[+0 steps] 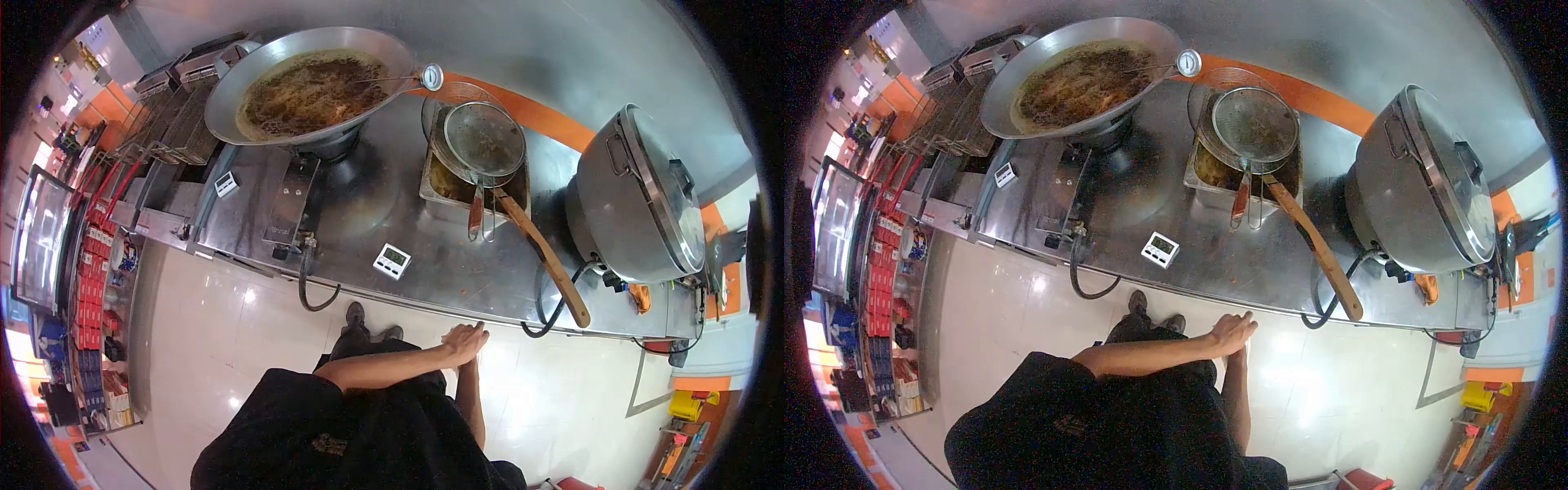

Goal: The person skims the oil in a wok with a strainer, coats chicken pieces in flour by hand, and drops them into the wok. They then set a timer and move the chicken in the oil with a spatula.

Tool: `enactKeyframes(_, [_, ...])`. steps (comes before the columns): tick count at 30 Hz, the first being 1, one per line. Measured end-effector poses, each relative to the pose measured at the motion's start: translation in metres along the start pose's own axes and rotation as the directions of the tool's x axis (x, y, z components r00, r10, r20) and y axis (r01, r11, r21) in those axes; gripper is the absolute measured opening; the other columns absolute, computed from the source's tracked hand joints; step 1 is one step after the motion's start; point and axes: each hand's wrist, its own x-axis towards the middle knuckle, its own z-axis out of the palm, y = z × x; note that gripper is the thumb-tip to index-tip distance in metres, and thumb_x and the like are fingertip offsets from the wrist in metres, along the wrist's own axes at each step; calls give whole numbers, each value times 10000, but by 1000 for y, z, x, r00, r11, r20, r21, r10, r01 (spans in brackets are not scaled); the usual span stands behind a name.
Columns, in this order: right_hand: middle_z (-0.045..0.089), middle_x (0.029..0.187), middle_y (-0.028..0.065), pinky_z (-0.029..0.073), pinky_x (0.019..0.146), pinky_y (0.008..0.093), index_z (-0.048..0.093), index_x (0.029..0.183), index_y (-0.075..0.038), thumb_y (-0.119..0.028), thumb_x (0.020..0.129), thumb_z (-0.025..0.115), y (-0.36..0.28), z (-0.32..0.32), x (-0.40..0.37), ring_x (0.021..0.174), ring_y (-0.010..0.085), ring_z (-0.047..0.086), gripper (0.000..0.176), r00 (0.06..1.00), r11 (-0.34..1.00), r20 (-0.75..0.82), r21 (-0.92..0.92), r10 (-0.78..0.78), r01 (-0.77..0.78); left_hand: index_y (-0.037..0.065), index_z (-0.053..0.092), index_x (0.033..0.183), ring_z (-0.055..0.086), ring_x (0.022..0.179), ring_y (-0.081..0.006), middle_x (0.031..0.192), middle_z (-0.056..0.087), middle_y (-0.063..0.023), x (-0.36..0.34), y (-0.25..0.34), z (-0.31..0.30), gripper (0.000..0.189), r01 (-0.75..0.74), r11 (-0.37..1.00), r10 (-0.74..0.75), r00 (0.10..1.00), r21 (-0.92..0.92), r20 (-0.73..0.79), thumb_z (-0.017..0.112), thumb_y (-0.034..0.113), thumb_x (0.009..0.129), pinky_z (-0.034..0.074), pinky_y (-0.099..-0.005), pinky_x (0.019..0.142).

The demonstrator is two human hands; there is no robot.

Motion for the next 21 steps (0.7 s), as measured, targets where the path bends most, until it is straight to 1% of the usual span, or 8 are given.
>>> enactKeyframes(1, [615, 740, 121, 460, 575, 338, 591, 850, -32, -192, 779, 530, 0, 1, -1, 632, 227, 591, 186, 1000, 1000, -2, 8, -4, 4, -17, 528, 850, 595, 722, -308, 941, 516, -230, 2, -2, 1, 193, 12, 1000, -12, 996, -2, -84, 495, 115, 712, 467, -400, 657])
enactKeyframes(7, [613, 740, 123, 457, 575, 336, 585, 862, -29, -175, 774, 534, 1, 3, -4, 631, 224, 588, 178, 999, 998, 5, 53, -42, 42, -5, 592, 756, 610, 745, -318, 774, 592, -196, 8, -22, 10, 150, 132, 991, -132, 991, -3, 24, 512, 106, 696, 487, -410, 634])
enactKeyframes(10, [607, 752, 128, 453, 596, 331, 566, 891, -13, -145, 757, 548, -11, 0, -5, 667, 226, 584, 189, 997, 979, 76, -204, 33, -17, -3, 600, 767, 621, 760, -298, 766, 606, -187, 9, -35, 0, 145, 211, 977, -212, 976, 25, 58, 565, 93, 664, 500, -380, 647])
enactKeyframes(11, [602, 763, 133, 450, 617, 326, 547, 918, 2, -119, 742, 561, -21, 1, -9, 702, 227, 581, 214, 986, 911, 126, -410, 111, -50, -3, 600, 767, 621, 760, -298, 766, 606, -187, 11, -34, -4, 145, 211, 977, -211, 975, 20, 61, 565, 93, 664, 500, -380, 647])
enactKeyframes(12, [608, 784, 163, 448, 636, 356, 541, 926, 28, -118, 739, 572, -40, 14, -24, 731, 286, 584, 239, 943, 576, 306, -750, -133, 324, -4, 598, 782, 619, 770, -300, 777, 606, -189, 12, -33, -8, 155, 215, 976, -216, 972, 21, 94, 573, 92, 662, 500, -379, 653])
enactKeyframes(16, [596, 785, 205, 439, 640, 400, 549, 882, 31, -74, 730, 552, -54, 25, -38, 737, 352, 574, 185, 962, 588, 244, -763, -125, 269, 23, 631, 803, 627, 751, -288, 783, 620, -166, 6, -34, -8, 161, 256, 966, -259, 960, 34, 104, 523, 112, 723, 503, -391, 650])
enactKeyframes(18, [572, 765, 237, 431, 643, 431, 559, 819, 21, -49, 734, 518, -59, 29, -49, 749, 398, 551, 117, 922, 363, 268, -859, -281, 360, 22, 630, 805, 627, 755, -287, 780, 621, -162, 3, -36, 2, 162, 248, 969, -248, 965, 13, 90, 530, 115, 718, 503, -392, 650])
enactKeyframes(21, [563, 741, 256, 437, 611, 427, 556, 782, 33, -68, 757, 499, -79, 42, -67, 755, 388, 572, 119, 905, 292, 286, -878, -315, 379, 16, 607, 816, 615, 778, -307, 809, 612, -177, 1, -43, 8, 160, 261, 965, -257, 959, -22, 116, 556, 105, 694, 493, -408, 658])
